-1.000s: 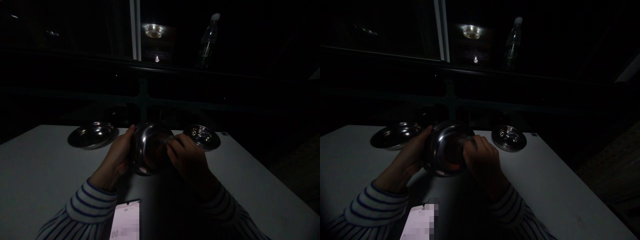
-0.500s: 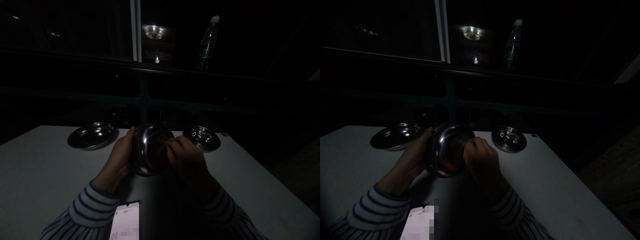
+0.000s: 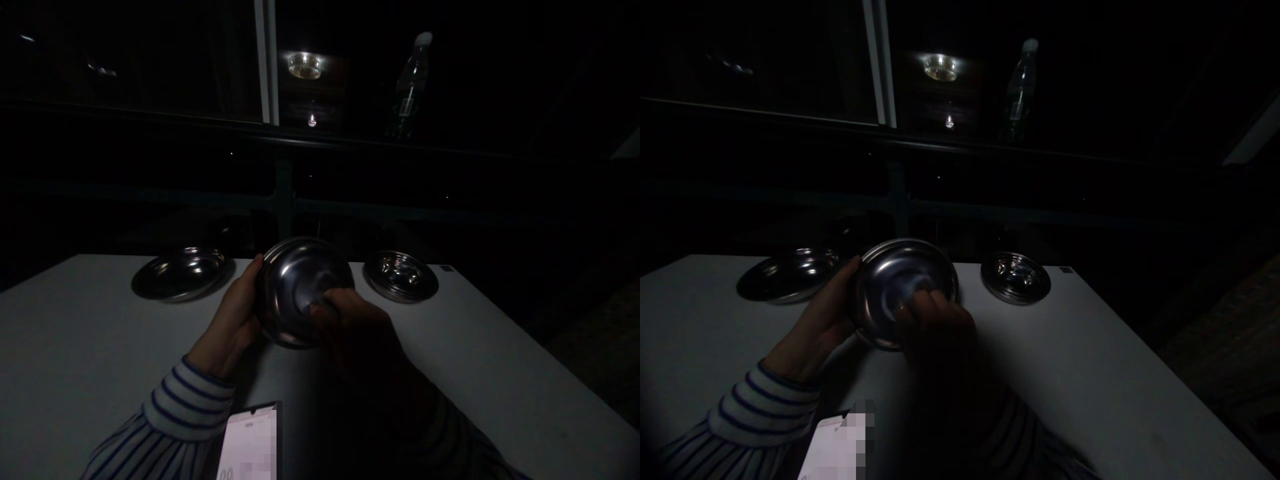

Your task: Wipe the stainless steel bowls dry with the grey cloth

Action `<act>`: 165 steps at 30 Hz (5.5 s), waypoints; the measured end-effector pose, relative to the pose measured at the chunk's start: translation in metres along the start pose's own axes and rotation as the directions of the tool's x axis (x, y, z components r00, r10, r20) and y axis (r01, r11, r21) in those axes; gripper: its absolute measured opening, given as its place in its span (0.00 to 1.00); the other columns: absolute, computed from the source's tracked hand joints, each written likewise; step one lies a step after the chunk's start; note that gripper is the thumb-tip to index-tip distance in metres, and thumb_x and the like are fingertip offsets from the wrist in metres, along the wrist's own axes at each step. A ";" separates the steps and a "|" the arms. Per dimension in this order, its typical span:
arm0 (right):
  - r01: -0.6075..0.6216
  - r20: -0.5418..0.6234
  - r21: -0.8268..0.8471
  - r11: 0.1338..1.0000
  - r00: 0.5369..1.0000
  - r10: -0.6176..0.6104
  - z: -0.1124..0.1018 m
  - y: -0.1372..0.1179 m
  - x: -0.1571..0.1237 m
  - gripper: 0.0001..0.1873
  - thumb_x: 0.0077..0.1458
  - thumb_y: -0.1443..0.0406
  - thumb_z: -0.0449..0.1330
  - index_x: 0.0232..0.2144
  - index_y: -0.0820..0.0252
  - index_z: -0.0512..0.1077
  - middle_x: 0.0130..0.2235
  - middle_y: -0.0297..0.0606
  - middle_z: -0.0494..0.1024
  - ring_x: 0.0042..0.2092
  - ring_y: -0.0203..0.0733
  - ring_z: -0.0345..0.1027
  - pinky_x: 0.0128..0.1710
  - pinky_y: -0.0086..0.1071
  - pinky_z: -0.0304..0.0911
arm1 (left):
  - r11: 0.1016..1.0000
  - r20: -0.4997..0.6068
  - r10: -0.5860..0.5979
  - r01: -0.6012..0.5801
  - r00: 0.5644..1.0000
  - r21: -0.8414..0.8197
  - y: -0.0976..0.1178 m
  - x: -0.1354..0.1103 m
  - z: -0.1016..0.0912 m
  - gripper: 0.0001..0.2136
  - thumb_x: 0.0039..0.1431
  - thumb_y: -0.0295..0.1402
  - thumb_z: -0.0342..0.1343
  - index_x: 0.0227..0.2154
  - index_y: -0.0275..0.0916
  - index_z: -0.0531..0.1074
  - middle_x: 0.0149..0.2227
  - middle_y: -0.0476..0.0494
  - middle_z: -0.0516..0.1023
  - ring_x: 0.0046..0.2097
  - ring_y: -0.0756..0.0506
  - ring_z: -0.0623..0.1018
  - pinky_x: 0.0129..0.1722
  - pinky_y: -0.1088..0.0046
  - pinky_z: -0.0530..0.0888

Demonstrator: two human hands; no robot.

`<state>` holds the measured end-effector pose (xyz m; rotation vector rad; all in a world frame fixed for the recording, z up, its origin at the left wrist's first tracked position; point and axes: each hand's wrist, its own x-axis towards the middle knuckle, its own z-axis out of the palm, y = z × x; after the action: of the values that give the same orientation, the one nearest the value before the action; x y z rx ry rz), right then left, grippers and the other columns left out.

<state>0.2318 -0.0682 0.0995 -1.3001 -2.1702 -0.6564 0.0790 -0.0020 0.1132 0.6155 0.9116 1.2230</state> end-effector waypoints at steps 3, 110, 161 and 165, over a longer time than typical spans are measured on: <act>0.050 -0.001 0.020 0.999 0.999 -0.050 -0.005 -0.003 0.001 0.05 0.52 0.67 0.52 0.28 0.57 0.68 0.28 0.34 0.70 0.28 0.36 0.56 0.24 0.29 0.43 | 1.000 0.039 0.010 -0.009 0.999 -0.028 0.002 0.000 -0.001 0.12 0.57 0.35 0.48 0.23 0.35 0.71 0.18 0.49 0.74 0.19 0.51 0.73 0.18 0.78 0.71; -0.093 -0.112 0.104 0.990 0.988 0.105 0.036 0.023 0.002 0.26 0.58 0.65 0.39 0.55 0.77 0.53 0.59 0.55 0.54 0.62 0.48 0.40 0.56 0.47 0.50 | 0.985 0.088 -0.153 0.159 0.984 -0.066 -0.005 -0.015 0.014 0.13 0.57 0.33 0.45 0.24 0.34 0.70 0.17 0.47 0.74 0.17 0.49 0.73 0.16 0.75 0.70; -0.226 -0.198 0.213 0.950 0.943 0.269 0.022 0.020 0.005 0.24 0.56 0.67 0.39 0.54 0.74 0.55 0.55 0.51 0.61 0.58 0.45 0.50 0.56 0.46 0.49 | 0.992 0.111 -0.124 0.121 0.986 0.035 -0.005 -0.022 0.016 0.10 0.55 0.33 0.48 0.25 0.34 0.71 0.20 0.45 0.75 0.20 0.48 0.74 0.19 0.75 0.70; -0.037 -0.191 0.117 0.992 0.980 0.059 0.026 -0.016 0.000 0.24 0.55 0.64 0.45 0.53 0.70 0.58 0.57 0.47 0.59 0.61 0.46 0.42 0.58 0.44 0.45 | 0.993 0.077 -0.117 0.118 0.990 -0.001 -0.003 -0.025 0.018 0.10 0.55 0.31 0.48 0.23 0.34 0.70 0.18 0.47 0.74 0.19 0.50 0.72 0.18 0.77 0.68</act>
<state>0.2124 -0.0588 0.0777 -1.1749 -1.9824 -0.6052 0.0939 -0.0253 0.1268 0.5917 0.8675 1.0891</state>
